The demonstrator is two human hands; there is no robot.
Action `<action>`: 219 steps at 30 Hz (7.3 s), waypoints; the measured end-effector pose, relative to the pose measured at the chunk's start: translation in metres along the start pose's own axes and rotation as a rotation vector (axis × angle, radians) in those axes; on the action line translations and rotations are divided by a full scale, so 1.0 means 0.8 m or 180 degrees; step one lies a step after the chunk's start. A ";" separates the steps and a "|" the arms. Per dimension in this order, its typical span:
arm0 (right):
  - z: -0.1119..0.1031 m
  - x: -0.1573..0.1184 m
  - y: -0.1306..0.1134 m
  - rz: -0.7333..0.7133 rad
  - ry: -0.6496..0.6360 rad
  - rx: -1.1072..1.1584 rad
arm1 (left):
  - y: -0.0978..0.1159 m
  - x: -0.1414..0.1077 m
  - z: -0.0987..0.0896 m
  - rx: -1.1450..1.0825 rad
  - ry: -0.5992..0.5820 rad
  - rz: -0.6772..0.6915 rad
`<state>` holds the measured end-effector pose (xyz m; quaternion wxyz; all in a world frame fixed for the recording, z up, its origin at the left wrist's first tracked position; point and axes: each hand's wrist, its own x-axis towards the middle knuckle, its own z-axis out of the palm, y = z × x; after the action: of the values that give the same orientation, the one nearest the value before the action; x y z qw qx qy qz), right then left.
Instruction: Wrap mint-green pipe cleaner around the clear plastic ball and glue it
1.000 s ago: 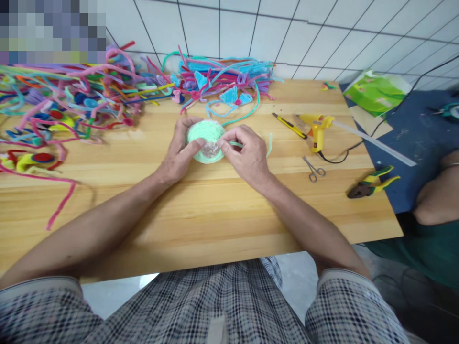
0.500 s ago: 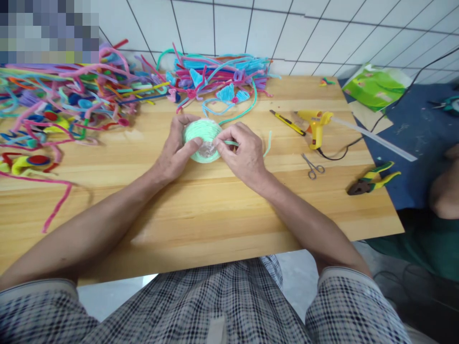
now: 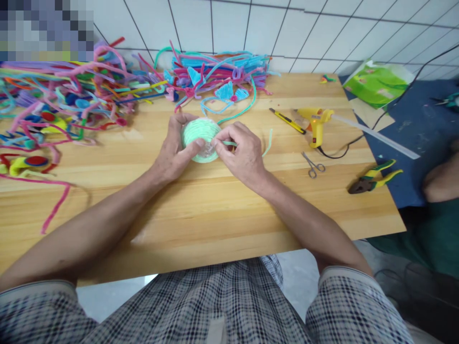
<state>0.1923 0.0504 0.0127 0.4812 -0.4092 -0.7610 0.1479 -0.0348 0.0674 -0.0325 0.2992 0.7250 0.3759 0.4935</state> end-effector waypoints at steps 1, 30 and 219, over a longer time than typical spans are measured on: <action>0.001 0.000 0.001 -0.0025 0.0000 0.0037 | -0.001 0.000 0.001 0.0013 0.0024 0.0014; 0.014 -0.015 0.020 -0.1148 0.0091 -0.0395 | 0.000 0.000 -0.001 -0.0099 0.0158 0.0065; -0.001 -0.023 0.010 -0.0235 0.0204 -0.0112 | 0.002 -0.010 0.015 0.0647 0.0148 0.0260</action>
<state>0.2005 0.0412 -0.0031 0.5031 -0.3939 -0.7623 0.1034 -0.0248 0.0589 -0.0392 0.1949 0.7547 0.4010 0.4813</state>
